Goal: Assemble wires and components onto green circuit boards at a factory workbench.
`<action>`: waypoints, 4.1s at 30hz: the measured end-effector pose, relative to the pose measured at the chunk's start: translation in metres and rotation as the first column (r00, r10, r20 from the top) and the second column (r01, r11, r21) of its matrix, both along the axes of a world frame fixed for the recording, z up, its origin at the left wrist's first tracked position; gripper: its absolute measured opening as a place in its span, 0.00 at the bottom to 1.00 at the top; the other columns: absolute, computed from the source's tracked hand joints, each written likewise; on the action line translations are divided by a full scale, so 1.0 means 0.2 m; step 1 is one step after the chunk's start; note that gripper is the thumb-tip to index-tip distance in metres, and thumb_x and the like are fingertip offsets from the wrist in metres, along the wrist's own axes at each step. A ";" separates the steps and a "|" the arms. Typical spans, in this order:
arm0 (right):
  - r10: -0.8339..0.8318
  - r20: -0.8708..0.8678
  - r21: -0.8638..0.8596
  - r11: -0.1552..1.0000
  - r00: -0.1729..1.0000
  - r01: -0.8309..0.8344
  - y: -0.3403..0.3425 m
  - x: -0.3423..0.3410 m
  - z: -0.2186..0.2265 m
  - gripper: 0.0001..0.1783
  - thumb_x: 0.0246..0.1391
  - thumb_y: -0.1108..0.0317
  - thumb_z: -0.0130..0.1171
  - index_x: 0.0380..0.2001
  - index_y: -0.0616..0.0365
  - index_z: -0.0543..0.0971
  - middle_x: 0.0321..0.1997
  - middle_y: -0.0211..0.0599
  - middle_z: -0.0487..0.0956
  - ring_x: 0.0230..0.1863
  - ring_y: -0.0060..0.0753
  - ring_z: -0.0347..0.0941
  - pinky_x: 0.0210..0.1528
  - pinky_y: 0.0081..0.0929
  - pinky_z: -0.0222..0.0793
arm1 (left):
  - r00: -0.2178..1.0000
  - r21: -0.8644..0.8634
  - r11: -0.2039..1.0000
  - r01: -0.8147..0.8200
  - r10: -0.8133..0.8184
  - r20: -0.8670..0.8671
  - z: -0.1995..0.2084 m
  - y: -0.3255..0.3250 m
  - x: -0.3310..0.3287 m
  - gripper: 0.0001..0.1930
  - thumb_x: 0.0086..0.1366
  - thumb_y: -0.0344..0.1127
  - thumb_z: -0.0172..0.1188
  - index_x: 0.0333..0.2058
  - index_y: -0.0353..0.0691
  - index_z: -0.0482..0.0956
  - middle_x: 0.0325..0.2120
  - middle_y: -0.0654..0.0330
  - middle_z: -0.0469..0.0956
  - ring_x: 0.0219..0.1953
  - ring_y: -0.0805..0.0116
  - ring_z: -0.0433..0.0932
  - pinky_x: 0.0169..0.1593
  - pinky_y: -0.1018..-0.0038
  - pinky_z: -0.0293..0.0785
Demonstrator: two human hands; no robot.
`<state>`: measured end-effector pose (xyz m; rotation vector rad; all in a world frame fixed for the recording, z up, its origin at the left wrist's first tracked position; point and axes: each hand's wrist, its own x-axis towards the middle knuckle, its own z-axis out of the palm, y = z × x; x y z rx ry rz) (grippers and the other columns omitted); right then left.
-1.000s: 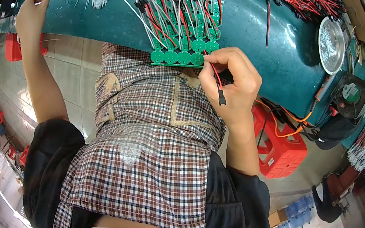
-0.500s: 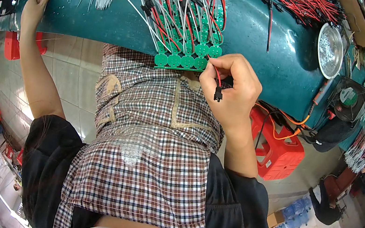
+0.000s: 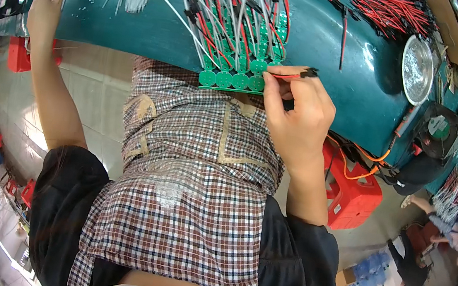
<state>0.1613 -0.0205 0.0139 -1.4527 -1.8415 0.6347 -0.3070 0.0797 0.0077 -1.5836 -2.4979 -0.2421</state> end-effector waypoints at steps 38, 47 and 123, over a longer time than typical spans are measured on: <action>-0.378 0.354 0.129 0.926 0.856 0.355 0.32 0.25 -0.07 0.11 0.53 0.65 0.67 0.31 0.62 0.79 0.28 0.39 0.78 0.27 0.36 0.75 0.34 0.33 0.72 | 0.462 0.354 0.891 0.283 -0.450 0.764 0.06 -0.44 1.02 0.06 0.67 0.26 0.62 0.38 0.29 0.79 0.35 0.60 0.82 0.34 0.75 0.81 0.37 0.80 0.79; -0.278 0.475 -0.010 0.947 0.835 0.321 0.37 0.24 -0.06 0.12 0.55 0.63 0.61 0.30 0.64 0.80 0.32 0.47 0.80 0.34 0.51 0.78 0.39 0.42 0.73 | 0.406 0.359 0.896 0.261 -0.439 0.802 0.11 -0.55 1.17 0.05 0.62 0.20 0.64 0.37 0.31 0.82 0.34 0.58 0.83 0.34 0.73 0.83 0.35 0.77 0.81; -0.320 -0.530 -0.335 0.930 0.785 0.153 0.01 0.19 -0.06 0.06 0.55 0.82 0.64 0.37 0.68 0.80 0.34 0.37 0.83 0.33 0.25 0.81 0.37 0.19 0.77 | 0.581 0.228 0.697 0.680 -0.702 0.412 0.01 -0.46 1.51 0.12 0.56 0.35 0.69 0.27 0.42 0.73 0.16 0.61 0.75 0.17 0.63 0.77 0.21 0.70 0.71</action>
